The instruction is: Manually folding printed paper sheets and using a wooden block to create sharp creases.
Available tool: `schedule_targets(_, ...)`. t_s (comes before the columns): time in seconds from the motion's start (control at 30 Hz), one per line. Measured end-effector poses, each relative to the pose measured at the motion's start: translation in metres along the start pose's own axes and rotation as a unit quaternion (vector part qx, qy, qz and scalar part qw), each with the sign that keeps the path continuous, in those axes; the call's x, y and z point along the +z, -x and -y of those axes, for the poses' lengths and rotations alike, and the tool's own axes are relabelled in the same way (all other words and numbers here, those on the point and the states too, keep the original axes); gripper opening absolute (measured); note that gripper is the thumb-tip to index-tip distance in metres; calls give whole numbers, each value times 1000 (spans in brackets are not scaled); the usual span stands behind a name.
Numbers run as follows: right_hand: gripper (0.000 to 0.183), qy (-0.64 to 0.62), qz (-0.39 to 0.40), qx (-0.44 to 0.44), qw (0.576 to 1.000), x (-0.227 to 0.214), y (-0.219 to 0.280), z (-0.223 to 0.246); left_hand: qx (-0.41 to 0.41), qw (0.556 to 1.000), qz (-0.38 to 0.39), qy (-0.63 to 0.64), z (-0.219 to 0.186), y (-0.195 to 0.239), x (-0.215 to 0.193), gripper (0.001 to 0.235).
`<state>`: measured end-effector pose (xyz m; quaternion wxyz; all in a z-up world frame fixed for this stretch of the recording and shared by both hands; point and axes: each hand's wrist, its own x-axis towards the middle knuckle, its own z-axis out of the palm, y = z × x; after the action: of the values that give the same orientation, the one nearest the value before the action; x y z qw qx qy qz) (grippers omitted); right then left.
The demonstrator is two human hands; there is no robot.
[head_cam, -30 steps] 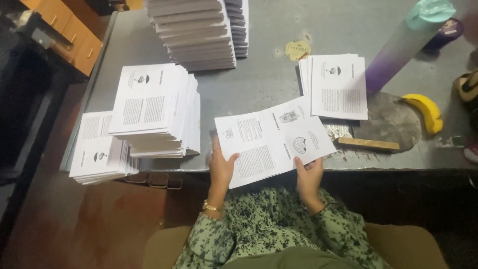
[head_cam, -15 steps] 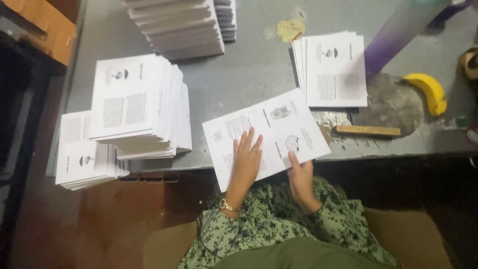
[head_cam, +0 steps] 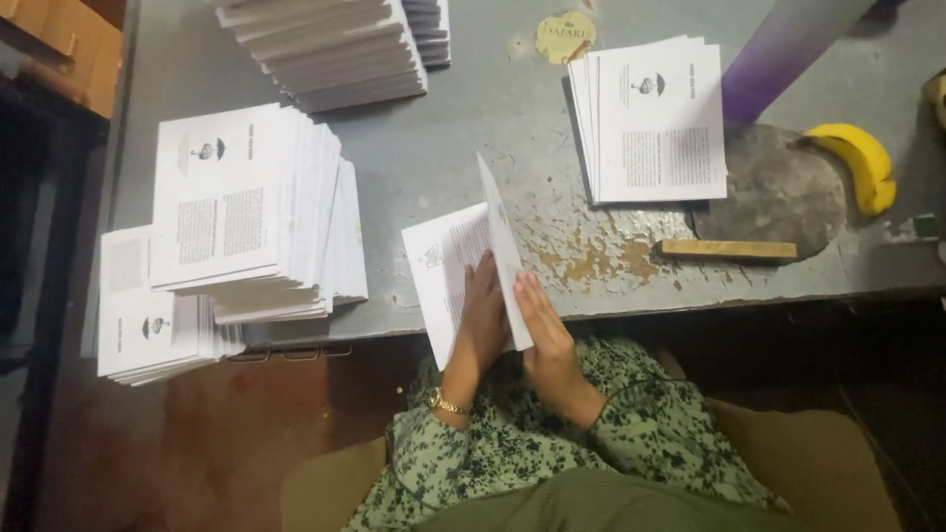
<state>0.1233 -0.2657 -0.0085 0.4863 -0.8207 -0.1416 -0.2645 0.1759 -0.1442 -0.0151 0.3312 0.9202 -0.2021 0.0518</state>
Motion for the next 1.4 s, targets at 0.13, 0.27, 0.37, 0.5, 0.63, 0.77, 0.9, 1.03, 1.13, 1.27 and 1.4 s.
schedule_targets(0.13, 16, 115, -109, 97, 983, 49, 88, -122, -38, 999, 28, -15, -10, -16, 0, 50)
schedule_targets(0.27, 30, -76, -156, 337, 925, -13, -7, -32, -53, 992, 66, -99, -17, -17, 7, 51)
schedule_targets(0.37, 47, -173, -210, 442, 855, -22, -24, -31, -67, 988, 85, -108, -20, -20, 8, 52)
schedule_targets(0.5, 25, -90, -165, 379, 906, -3, 14, -63, -70, 984, 116, -119, -19, -21, 7, 57)
schedule_targets(0.63, 44, -56, -74, 101, 991, -5, -16, -33, -73, 987, 106, -100, -26, -24, 2, 62)
schedule_targets(0.77, 40, 31, 15, 17, 999, -5, -16, -34, -149, 986, 74, 22, -4, -14, 1, 58)
schedule_targets(0.9, 40, 103, 66, -33, 992, -5, -18, -30, -302, 909, -9, 287, 32, -11, -5, 51)
schedule_targets(1.03, 43, 150, 94, -27, 984, -1, -20, -25, -423, 800, -160, 394, 27, -14, -53, 46)
schedule_targets(1.13, 45, 172, 115, -28, 978, 3, -22, -21, -376, 798, -110, 458, 88, 6, -40, 50)
schedule_targets(1.27, 48, 180, 158, -55, 969, -1, -22, -15, -451, 863, -46, 224, 43, -21, -54, 81)
schedule_targets(1.4, 63, 50, 247, -11, 968, -29, -20, -7, -451, 864, -26, 221, 21, -20, -68, 80)
